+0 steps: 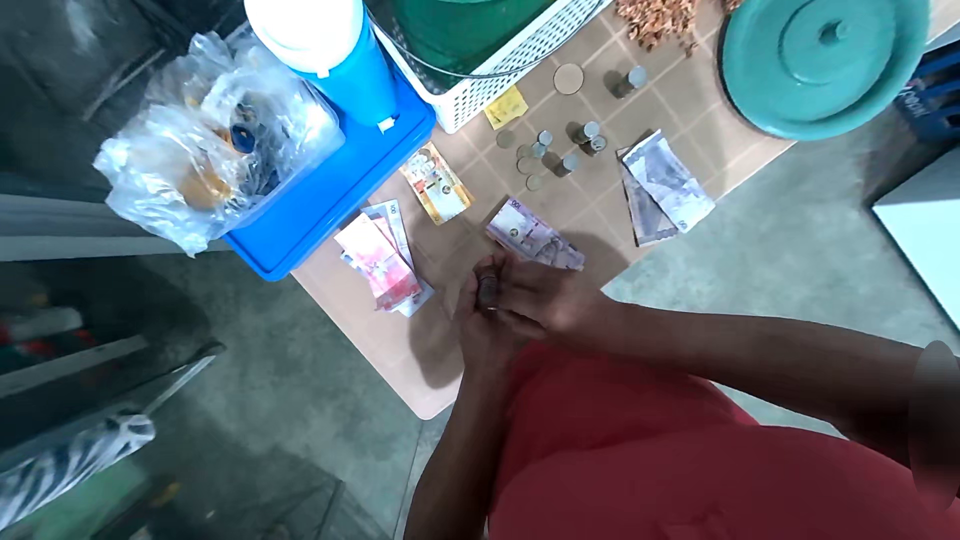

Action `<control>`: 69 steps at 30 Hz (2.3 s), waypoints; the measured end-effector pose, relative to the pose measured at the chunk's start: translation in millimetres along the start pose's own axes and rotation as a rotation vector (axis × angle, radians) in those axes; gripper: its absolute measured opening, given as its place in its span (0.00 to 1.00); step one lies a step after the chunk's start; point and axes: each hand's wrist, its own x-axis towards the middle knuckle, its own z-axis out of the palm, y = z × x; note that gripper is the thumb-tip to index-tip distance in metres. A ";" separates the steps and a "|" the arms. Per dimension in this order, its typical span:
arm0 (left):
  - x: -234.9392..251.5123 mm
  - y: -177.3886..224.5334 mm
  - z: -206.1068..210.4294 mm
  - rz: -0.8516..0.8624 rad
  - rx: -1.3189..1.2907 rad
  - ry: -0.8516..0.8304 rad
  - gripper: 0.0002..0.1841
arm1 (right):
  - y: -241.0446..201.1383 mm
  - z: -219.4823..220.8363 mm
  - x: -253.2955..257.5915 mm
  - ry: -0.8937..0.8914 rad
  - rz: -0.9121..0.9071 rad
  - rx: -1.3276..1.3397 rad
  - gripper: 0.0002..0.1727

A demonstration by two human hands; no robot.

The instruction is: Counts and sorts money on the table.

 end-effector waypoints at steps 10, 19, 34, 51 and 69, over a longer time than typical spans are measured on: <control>-5.8 -0.9 8.4 -0.067 -0.108 -0.070 0.17 | 5.2 6.2 -0.6 0.052 0.060 -0.043 0.28; -10.6 -14.0 -3.9 -0.136 0.547 -0.024 0.16 | 28.9 -16.8 0.3 -0.404 0.610 0.339 0.20; -27.1 -8.7 3.9 -0.112 0.897 -0.109 0.22 | 78.4 -38.1 -26.9 -0.532 0.851 1.186 0.23; -5.6 -26.2 -1.6 0.066 1.856 -0.308 0.17 | 74.7 -39.5 -39.0 -0.716 0.910 0.819 0.13; -3.5 -25.6 -37.4 0.250 1.182 -0.141 0.09 | 43.5 9.6 0.0 -0.074 1.151 0.920 0.10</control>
